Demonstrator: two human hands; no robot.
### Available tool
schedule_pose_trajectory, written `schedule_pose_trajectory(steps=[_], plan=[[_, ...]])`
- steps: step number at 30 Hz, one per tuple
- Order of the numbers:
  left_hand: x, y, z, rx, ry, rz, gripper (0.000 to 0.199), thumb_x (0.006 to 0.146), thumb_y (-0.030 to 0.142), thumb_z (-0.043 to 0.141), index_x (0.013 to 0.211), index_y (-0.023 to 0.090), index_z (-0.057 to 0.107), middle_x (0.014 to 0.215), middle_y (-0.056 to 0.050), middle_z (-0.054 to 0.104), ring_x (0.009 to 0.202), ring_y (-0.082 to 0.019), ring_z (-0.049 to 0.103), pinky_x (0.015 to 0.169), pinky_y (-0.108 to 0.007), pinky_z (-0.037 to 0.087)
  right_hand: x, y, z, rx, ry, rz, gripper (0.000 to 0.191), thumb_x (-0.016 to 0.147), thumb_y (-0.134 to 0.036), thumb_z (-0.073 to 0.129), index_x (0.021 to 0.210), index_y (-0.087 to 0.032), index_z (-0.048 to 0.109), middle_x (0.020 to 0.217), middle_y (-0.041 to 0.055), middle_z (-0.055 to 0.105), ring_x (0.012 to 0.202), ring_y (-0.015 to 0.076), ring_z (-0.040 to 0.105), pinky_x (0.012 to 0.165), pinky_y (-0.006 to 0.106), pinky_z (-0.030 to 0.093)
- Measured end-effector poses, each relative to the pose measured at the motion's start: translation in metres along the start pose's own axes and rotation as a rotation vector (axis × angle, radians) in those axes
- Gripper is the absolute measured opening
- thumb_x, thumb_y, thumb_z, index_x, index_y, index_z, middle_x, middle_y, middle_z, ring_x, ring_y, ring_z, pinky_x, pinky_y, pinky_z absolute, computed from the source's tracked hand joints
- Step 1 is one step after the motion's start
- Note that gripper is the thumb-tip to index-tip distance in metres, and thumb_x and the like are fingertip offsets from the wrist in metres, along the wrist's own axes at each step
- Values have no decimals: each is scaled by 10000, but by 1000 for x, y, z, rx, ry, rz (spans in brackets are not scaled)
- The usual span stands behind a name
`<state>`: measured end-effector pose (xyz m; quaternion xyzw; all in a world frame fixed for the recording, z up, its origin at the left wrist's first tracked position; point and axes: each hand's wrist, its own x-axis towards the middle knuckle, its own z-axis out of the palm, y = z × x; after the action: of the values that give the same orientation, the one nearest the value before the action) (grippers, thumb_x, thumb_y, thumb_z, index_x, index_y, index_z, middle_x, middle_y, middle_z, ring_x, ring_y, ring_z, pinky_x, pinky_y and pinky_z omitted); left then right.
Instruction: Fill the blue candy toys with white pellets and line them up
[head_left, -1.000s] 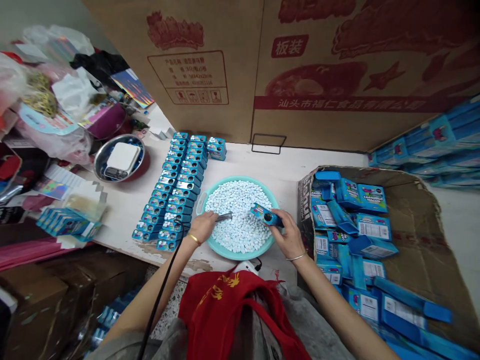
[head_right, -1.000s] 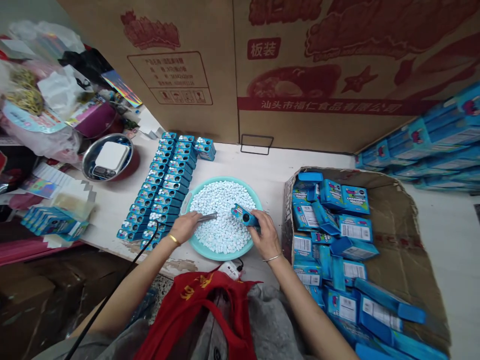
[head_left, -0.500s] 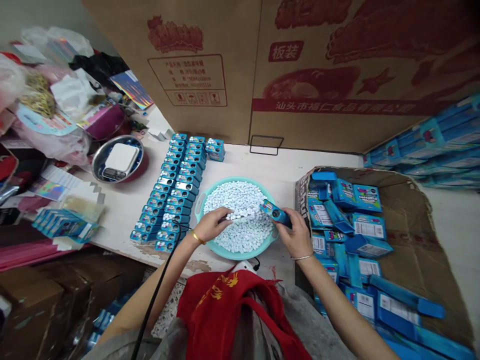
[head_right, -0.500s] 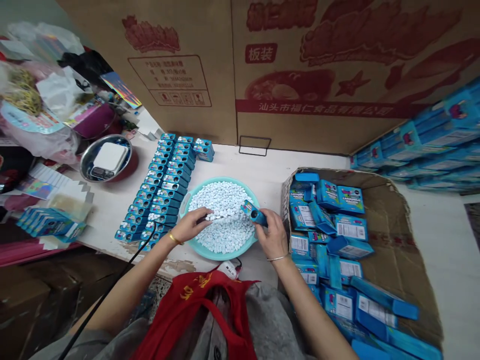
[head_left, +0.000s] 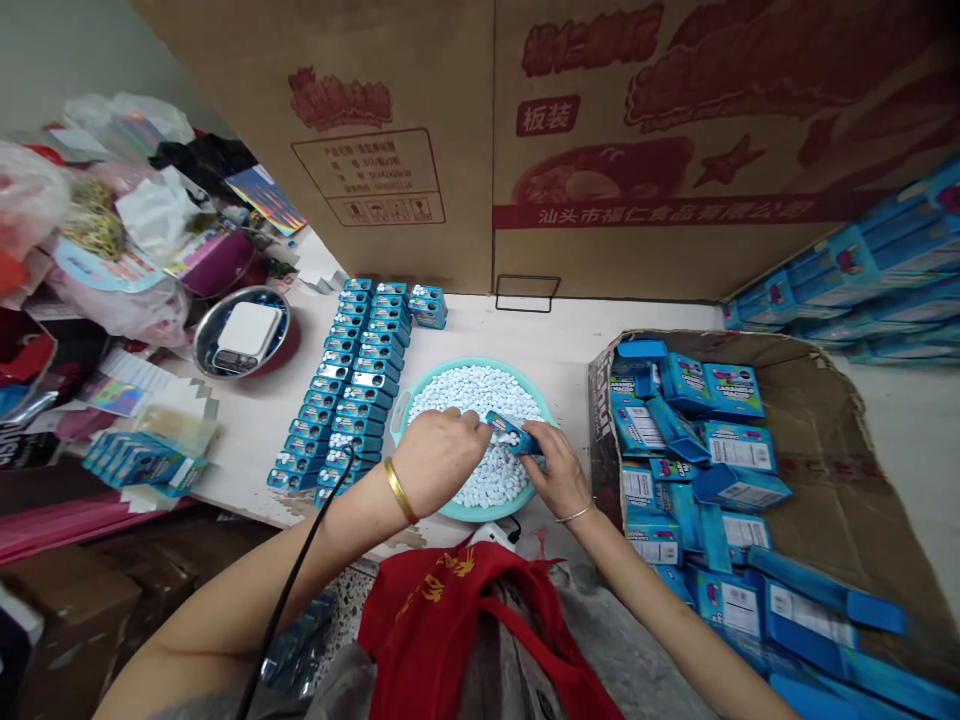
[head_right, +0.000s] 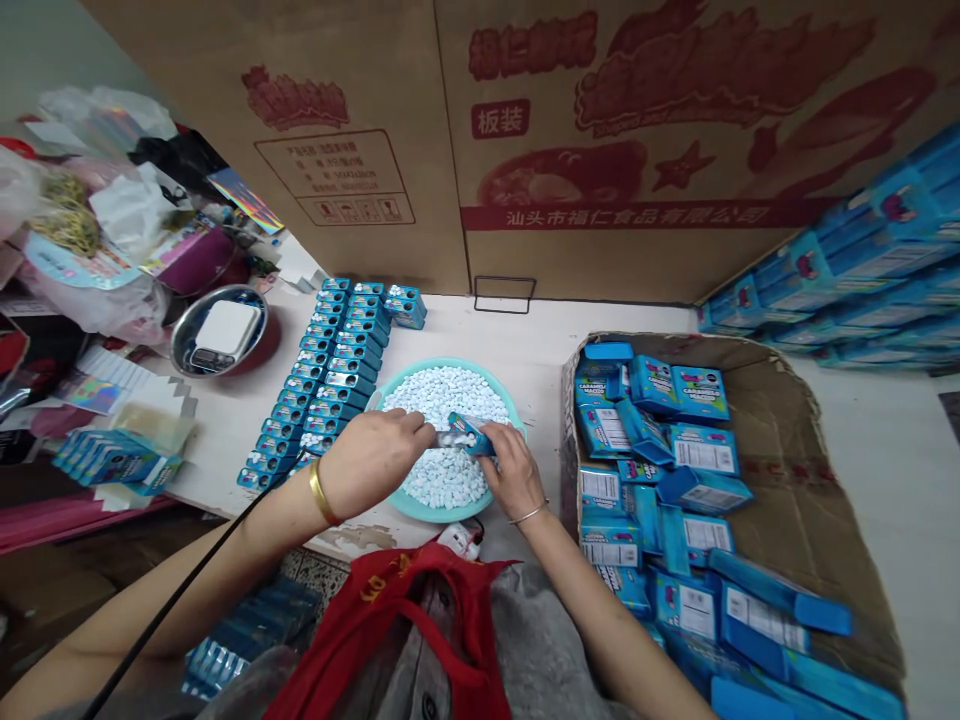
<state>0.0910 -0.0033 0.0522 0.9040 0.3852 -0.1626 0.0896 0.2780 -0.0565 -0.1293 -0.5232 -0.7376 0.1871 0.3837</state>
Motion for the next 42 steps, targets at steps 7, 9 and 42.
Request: schedule_pose_trajectory(steps=[7, 9, 42], plan=[[-6, -61, 85, -30, 106, -228, 166, 896, 159, 469, 992, 148, 604, 927, -100, 632, 897, -235, 600, 759, -346, 462, -3, 10, -11, 34, 59, 118, 364, 855, -229, 520, 1218, -206, 506, 1140, 118, 608, 1088, 265, 571, 942, 491, 490], [2, -75, 130, -104, 28, -284, 168, 887, 147, 474, 983, 131, 612, 939, -116, 640, 929, -251, 603, 796, -368, 459, -3, 13, -19, 29, 79, 166, 354, 850, -245, 533, 1201, -200, 520, 1126, 116, 611, 1074, 263, 579, 928, 473, 498], [0, -5, 7, -43, 3, -12, 179, 891, 132, 434, 1002, 133, 576, 878, -103, 652, 806, -217, 634, 677, -309, 486, -1, -4, 0, -4, -7, 7, 383, 859, -172, 491, 1240, -211, 484, 1146, 112, 615, 1108, 264, 560, 985, 517, 460]])
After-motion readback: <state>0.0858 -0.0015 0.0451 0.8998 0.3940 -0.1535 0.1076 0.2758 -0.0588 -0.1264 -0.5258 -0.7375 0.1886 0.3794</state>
